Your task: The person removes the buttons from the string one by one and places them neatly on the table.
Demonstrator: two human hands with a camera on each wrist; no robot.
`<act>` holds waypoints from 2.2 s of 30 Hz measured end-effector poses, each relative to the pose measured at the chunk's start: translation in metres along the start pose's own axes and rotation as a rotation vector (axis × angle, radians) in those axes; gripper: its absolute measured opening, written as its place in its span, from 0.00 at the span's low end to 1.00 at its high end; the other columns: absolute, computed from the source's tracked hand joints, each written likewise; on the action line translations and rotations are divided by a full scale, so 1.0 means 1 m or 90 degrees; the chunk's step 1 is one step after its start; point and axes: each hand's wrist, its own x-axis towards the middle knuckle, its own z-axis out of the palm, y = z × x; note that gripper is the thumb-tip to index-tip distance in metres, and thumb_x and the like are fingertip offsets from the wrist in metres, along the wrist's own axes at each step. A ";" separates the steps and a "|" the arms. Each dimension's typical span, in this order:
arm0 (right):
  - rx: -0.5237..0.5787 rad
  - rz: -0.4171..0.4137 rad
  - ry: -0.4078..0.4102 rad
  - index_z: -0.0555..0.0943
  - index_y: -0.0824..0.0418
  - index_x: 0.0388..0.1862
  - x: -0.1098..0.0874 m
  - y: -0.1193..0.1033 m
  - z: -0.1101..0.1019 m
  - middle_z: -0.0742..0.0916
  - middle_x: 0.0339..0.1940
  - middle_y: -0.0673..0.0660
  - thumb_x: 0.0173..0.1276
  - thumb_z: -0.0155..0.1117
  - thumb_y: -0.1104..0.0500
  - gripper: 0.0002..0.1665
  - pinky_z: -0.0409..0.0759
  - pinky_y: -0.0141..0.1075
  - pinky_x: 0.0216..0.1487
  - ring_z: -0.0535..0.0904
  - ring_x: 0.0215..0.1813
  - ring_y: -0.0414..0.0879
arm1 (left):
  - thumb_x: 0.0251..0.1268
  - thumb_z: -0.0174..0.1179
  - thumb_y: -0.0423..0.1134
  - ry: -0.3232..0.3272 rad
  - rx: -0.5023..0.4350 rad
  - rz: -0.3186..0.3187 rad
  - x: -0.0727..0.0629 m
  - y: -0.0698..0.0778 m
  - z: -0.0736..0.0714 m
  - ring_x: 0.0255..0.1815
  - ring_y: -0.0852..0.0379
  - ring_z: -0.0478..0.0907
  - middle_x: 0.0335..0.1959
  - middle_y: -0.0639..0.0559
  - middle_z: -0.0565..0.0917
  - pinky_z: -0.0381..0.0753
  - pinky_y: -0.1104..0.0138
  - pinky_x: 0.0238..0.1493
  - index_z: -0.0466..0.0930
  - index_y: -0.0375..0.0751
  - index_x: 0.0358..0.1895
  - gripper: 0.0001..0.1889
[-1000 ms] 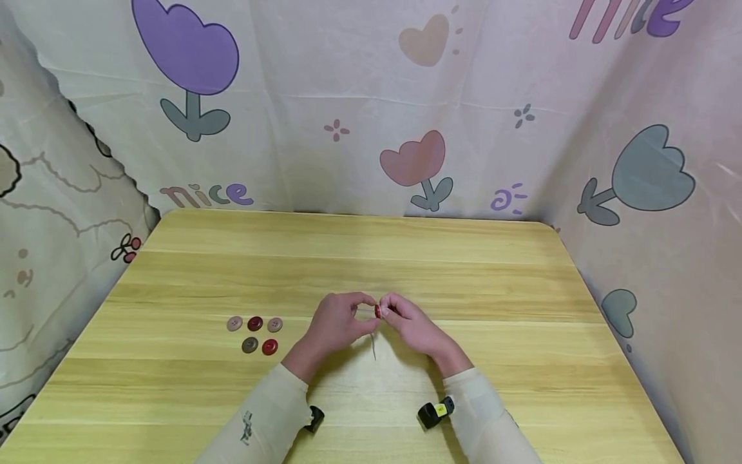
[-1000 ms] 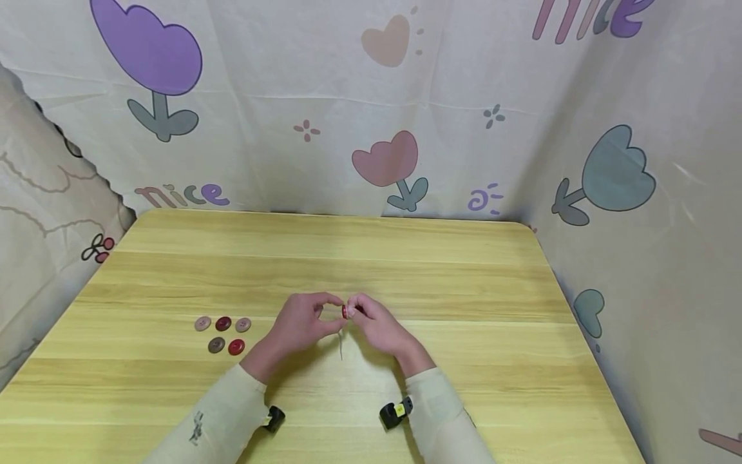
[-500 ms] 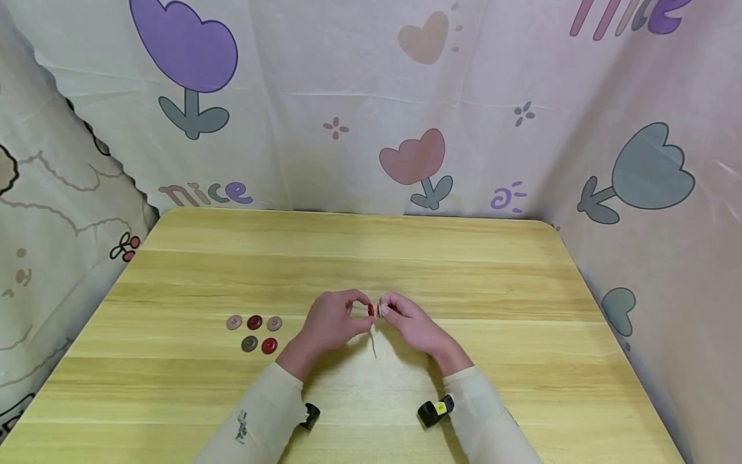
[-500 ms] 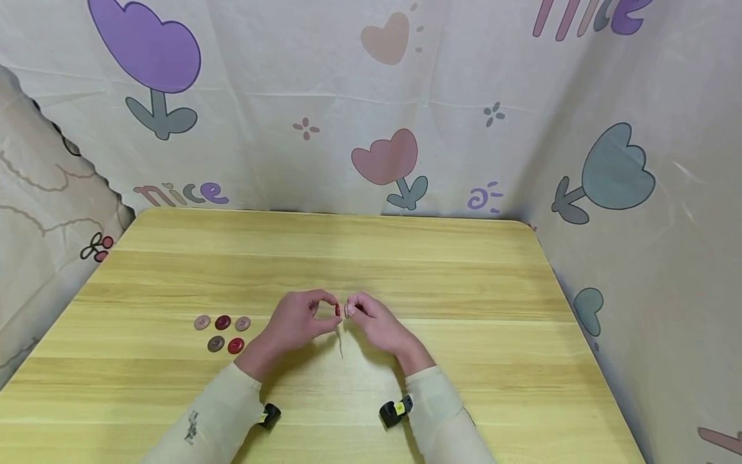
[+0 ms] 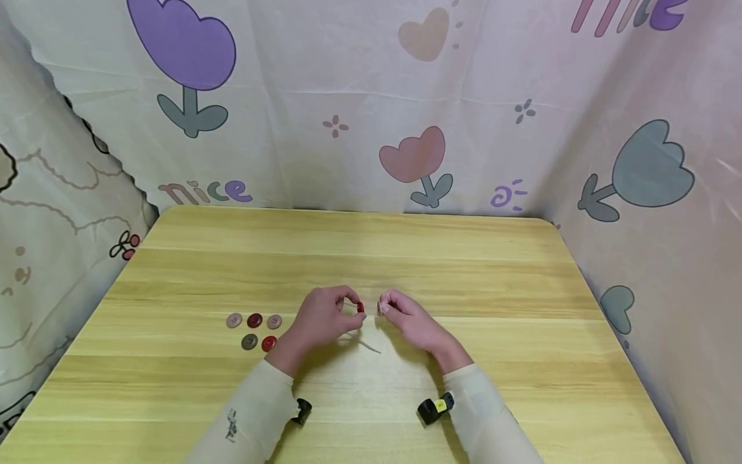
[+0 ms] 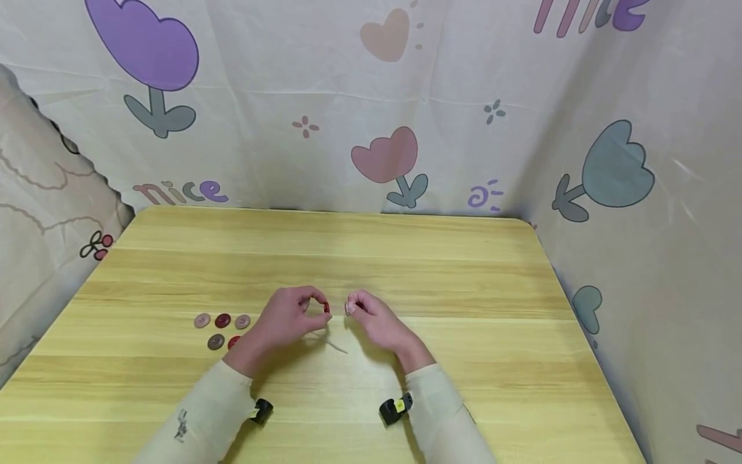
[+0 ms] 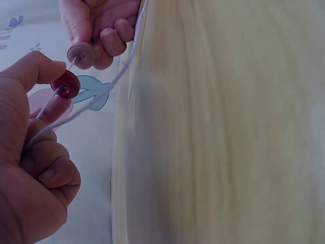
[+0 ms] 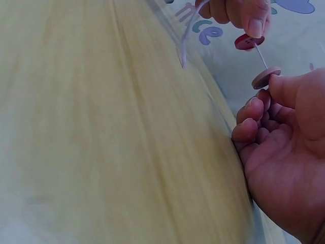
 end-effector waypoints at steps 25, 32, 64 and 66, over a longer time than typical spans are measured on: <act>-0.024 0.010 0.023 0.70 0.68 0.40 0.007 0.031 -0.003 0.73 0.36 0.56 0.81 0.48 0.63 0.09 0.66 0.39 0.45 0.68 0.43 0.49 | 0.54 0.73 0.43 0.002 -0.003 -0.047 -0.010 -0.012 -0.027 0.13 0.61 0.55 0.13 0.57 0.61 0.56 0.67 0.19 0.85 0.49 0.37 0.09; -0.021 0.011 0.023 0.70 0.66 0.39 0.007 0.029 -0.003 0.72 0.35 0.56 0.81 0.48 0.62 0.09 0.66 0.39 0.45 0.68 0.42 0.49 | 0.54 0.72 0.43 0.007 -0.004 -0.044 -0.012 -0.016 -0.033 0.13 0.60 0.55 0.13 0.58 0.61 0.57 0.66 0.19 0.85 0.49 0.36 0.08; -0.021 0.029 0.018 0.69 0.75 0.41 0.005 0.012 -0.002 0.72 0.35 0.58 0.80 0.46 0.68 0.09 0.66 0.39 0.45 0.68 0.42 0.48 | 0.57 0.70 0.42 0.026 0.003 -0.087 -0.026 -0.037 -0.057 0.13 0.60 0.54 0.13 0.57 0.60 0.55 0.68 0.16 0.84 0.49 0.37 0.07; -0.020 0.031 0.019 0.69 0.75 0.42 0.007 0.022 -0.003 0.72 0.35 0.59 0.80 0.46 0.67 0.09 0.66 0.40 0.45 0.68 0.42 0.49 | 0.57 0.70 0.42 0.027 0.005 -0.084 -0.027 -0.039 -0.059 0.13 0.60 0.54 0.13 0.57 0.60 0.55 0.68 0.16 0.84 0.48 0.36 0.07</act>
